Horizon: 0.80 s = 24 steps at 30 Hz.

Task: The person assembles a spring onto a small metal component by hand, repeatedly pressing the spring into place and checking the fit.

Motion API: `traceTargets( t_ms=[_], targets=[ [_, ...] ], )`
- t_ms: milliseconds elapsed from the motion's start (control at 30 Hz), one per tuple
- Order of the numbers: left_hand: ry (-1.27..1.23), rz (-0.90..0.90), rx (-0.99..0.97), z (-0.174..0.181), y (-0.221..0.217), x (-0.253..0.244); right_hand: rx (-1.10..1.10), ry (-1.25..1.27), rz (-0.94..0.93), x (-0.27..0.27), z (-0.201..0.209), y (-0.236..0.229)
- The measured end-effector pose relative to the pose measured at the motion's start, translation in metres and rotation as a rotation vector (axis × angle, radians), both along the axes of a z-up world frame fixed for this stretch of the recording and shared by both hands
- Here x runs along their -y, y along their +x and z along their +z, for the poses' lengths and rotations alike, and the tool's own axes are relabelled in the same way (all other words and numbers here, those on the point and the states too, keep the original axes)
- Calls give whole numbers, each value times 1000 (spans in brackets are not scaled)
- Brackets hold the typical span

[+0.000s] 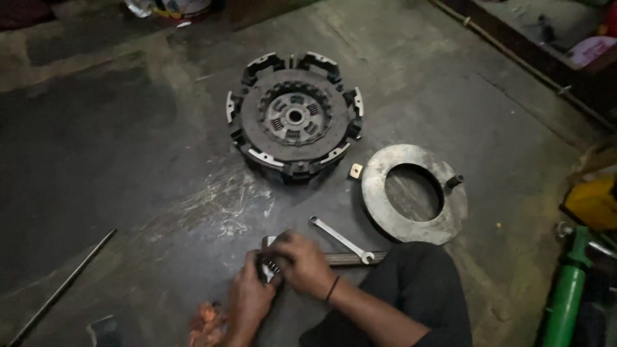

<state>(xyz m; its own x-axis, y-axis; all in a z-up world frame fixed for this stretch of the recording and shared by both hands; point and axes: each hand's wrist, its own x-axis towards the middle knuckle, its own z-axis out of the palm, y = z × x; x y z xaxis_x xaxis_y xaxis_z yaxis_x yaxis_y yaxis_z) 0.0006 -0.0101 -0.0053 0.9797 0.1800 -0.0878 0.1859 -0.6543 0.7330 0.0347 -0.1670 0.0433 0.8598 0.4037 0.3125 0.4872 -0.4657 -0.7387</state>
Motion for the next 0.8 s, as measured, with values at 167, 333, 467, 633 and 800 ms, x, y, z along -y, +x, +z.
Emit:
traceTargets(
  t_ms=[167, 333, 467, 633, 800],
  targets=[
    [-176, 24, 67, -8, 0, 1, 137, -37, 102, -8, -2, -11],
    [-162, 91, 56, -22, 3, 4, 124, -42, 99, -9, 3, -16],
    [-111, 138, 38, -23, 0, 5, 154, -29, 82, -8, -1, -9],
    [-108, 167, -35, -18, 2, 7, 115, -89, 31, -8, -18, -8],
    [-65, 178, -60, -27, 3, 8, 10, -67, -41, -10, -27, -6]
  ],
)
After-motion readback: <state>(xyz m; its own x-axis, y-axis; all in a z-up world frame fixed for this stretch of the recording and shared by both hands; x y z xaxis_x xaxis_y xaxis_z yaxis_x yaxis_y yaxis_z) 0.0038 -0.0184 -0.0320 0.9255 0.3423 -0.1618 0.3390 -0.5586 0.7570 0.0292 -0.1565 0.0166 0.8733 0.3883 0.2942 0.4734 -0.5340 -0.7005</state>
